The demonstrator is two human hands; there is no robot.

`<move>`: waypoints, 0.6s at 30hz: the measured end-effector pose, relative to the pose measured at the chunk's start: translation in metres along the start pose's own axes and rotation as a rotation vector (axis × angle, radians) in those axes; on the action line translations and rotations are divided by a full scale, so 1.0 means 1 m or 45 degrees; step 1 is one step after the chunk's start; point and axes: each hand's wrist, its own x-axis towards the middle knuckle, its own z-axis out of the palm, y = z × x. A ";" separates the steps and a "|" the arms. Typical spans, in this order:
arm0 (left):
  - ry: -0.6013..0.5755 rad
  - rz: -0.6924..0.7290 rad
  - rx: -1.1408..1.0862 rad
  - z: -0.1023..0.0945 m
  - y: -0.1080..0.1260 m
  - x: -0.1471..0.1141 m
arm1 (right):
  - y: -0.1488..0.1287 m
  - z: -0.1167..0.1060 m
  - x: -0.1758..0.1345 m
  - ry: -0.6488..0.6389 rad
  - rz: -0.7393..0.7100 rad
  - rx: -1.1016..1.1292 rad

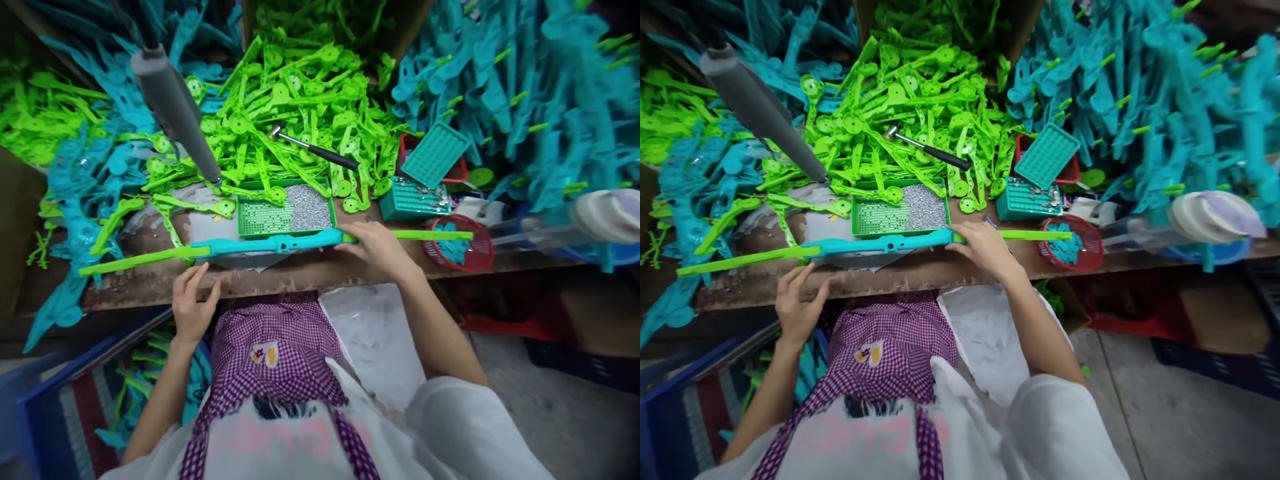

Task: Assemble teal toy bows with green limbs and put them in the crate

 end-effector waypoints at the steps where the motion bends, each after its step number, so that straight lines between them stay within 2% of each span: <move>1: 0.069 -0.026 0.004 0.004 0.000 -0.002 | 0.001 0.000 0.001 -0.011 0.005 0.003; 3: 0.136 0.002 -0.005 0.018 0.004 0.007 | 0.003 0.002 0.001 -0.027 0.002 0.013; 4: 0.089 0.038 -0.023 0.026 0.006 0.016 | 0.002 0.003 0.001 -0.016 -0.014 0.010; 8: -0.394 0.112 -0.119 0.052 0.015 0.058 | -0.013 0.010 0.000 0.222 -0.165 -0.056; 10: -0.508 0.093 -0.133 0.057 0.015 0.071 | -0.023 0.017 0.001 0.351 -0.242 -0.062; 15: -0.521 0.055 -0.119 0.064 0.011 0.074 | -0.028 0.037 0.014 0.452 -0.270 -0.112; 18: -0.485 0.064 -0.068 0.062 0.015 0.074 | -0.027 0.033 0.017 0.458 -0.302 -0.136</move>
